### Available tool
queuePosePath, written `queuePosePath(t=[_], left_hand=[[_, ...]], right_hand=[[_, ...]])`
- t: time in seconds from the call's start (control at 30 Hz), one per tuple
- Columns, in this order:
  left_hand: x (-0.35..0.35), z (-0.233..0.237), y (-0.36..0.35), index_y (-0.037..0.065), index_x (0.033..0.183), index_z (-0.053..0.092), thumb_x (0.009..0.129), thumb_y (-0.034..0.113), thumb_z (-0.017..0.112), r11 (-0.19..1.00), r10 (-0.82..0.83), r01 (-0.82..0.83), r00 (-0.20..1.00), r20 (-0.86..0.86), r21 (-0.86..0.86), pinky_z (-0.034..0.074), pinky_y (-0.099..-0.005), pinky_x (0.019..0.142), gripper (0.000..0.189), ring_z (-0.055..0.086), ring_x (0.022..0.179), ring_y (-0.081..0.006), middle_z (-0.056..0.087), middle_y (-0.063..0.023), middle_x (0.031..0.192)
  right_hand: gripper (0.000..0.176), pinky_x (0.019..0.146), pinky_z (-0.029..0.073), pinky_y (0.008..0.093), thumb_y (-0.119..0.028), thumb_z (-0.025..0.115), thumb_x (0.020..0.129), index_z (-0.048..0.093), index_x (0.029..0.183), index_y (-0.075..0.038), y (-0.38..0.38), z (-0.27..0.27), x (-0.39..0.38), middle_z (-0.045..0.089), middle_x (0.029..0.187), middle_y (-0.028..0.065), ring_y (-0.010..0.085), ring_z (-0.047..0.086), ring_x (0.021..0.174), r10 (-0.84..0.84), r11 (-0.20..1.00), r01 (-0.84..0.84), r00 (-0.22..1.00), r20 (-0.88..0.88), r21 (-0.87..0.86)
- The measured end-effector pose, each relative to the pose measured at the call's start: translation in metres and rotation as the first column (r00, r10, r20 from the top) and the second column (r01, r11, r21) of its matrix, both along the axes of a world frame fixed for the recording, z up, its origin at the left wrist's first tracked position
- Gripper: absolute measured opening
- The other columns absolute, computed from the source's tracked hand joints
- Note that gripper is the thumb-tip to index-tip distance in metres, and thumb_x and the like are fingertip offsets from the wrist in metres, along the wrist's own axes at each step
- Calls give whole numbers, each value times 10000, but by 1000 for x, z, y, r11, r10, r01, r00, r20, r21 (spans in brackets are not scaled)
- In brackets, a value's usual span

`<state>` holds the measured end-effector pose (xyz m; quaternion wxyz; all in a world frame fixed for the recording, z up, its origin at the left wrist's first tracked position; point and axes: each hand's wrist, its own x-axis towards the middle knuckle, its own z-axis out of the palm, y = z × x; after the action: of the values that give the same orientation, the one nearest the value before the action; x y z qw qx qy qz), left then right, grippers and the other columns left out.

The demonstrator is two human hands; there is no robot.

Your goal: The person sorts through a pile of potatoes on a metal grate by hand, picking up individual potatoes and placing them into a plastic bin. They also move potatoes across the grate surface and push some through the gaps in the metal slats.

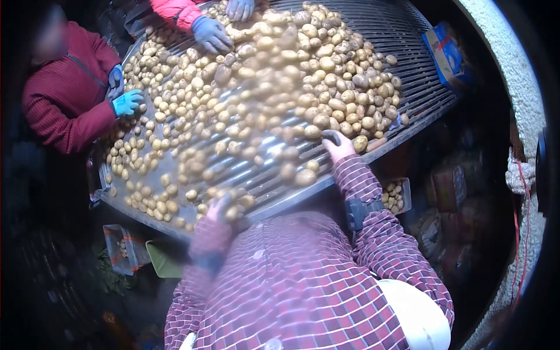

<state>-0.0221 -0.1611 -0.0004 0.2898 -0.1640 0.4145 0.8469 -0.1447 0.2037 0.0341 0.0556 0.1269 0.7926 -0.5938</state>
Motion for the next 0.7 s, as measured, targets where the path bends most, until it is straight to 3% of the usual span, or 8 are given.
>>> queuePosePath(t=[0.17,0.27,0.43,0.5,0.6,0.63,0.67,0.7], left_hand=[[12,66,10,55,1476,316,973,427,504,984,179,-178,981,68,-30,555,-421,903,653,579,1157,-279,489,-172,1411],[19,52,14,44,1465,335,979,429,487,953,294,-299,951,98,50,564,-393,831,639,608,1105,-271,534,-169,1360],[21,60,16,16,1342,446,1009,436,404,917,339,-377,909,241,131,568,-319,717,538,645,1018,-264,609,-175,1227],[20,71,21,13,1331,448,1005,433,396,894,386,-426,888,249,135,572,-332,706,534,643,1005,-267,609,-175,1214],[28,51,9,17,1321,456,965,487,434,863,426,-455,889,169,220,578,-390,713,590,631,1017,-302,593,-190,1221],[36,48,1,18,1317,459,951,505,447,842,452,-478,878,156,249,580,-410,715,609,628,1021,-313,588,-195,1223],[42,45,-8,20,1314,461,938,524,460,814,483,-507,862,153,283,582,-429,717,629,624,1025,-325,582,-200,1226],[52,42,-17,21,1310,464,924,542,473,776,526,-543,838,144,321,584,-448,719,648,620,1028,-336,577,-205,1228]], right_hand=[[480,1012,454,358,-229,672,867,578,1298,-40,-50,6,-2,635,1211,162,257,607,1133,282,917,-306,951,125,257],[456,1043,417,417,-372,624,861,630,1200,-67,-92,-15,-5,560,1295,184,314,548,1191,348,576,-503,864,363,645],[317,882,508,361,-320,607,890,678,1122,-117,-66,-67,-41,675,1108,102,234,641,961,674,725,-661,739,-2,196],[330,869,511,363,-325,595,913,666,1132,-90,-86,-62,-34,680,1068,101,219,643,940,822,533,-793,567,41,295],[442,960,481,385,-384,552,951,594,1238,-51,-160,35,20,623,1202,176,289,595,1114,700,635,-752,657,280,177],[481,991,471,392,-404,537,963,570,1274,-38,-176,50,41,604,1246,201,313,580,1173,752,569,-794,607,255,214],[493,1047,439,416,-331,611,916,533,1321,-61,-169,24,59,553,1321,213,354,549,1224,963,252,-711,118,-241,657],[484,1015,477,428,-191,695,818,576,1277,-91,-187,63,64,498,1377,209,372,552,1212,849,514,-857,502,165,-42]])
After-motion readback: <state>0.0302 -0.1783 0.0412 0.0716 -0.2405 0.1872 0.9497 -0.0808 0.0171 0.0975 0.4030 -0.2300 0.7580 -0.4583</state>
